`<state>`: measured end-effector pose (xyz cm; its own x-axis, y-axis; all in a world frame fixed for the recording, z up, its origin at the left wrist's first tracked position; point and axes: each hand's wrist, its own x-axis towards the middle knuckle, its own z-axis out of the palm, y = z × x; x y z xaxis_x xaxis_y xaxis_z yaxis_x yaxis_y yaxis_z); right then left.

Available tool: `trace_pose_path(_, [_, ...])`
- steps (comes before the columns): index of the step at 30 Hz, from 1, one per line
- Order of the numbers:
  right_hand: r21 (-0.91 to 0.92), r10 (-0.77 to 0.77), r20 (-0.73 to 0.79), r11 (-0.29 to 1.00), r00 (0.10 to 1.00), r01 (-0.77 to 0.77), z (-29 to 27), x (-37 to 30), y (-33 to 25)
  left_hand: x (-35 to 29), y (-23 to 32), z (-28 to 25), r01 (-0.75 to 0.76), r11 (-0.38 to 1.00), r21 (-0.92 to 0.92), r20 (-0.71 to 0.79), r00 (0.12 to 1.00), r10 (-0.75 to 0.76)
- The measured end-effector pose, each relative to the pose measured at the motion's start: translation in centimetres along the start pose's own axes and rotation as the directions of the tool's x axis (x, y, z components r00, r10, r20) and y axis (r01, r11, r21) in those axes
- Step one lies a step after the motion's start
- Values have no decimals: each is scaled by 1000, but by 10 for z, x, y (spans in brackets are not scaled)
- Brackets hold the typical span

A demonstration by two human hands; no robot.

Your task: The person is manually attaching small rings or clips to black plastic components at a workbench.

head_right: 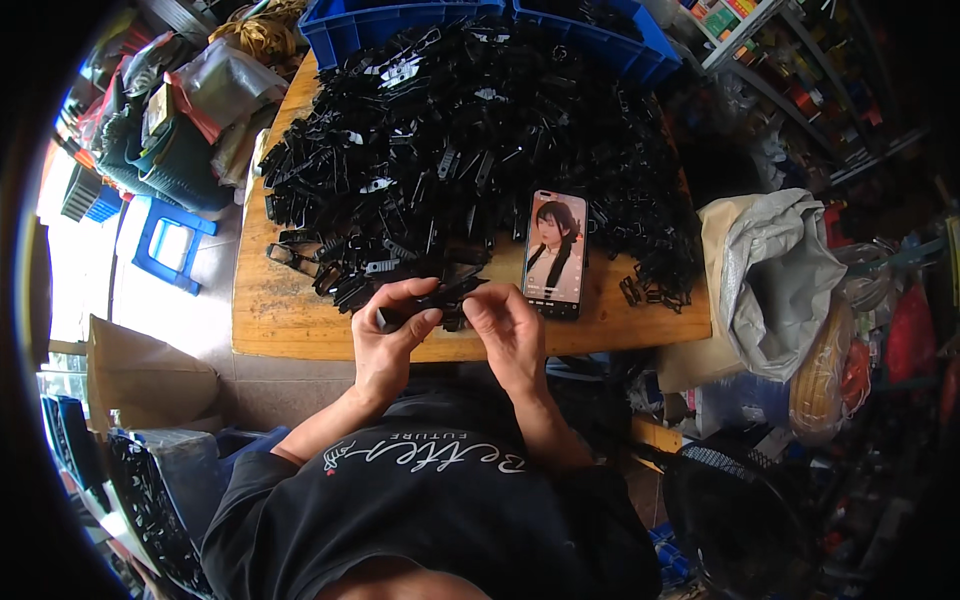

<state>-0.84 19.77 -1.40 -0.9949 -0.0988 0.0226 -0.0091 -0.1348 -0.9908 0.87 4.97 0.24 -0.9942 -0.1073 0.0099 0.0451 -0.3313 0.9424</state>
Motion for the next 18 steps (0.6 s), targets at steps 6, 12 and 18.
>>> trace_pose_path(6, [-4, 30, -7, 1000, 1000, -30, -8, 0, 0, 4, 1, -6, 122, 993, -2, 10, 992, -122])
trace_pose_path(12, [-324, -260, -83, 920, 962, 221, -10, 2, -31, 11, 1, -10, 251, 968, -9, 48, 967, -251])
trace_pose_path(18, [-514, -299, 71, 807, 952, 291, 1, 10, -37, 6, 9, -10, 185, 963, 198, 149, 965, -216])
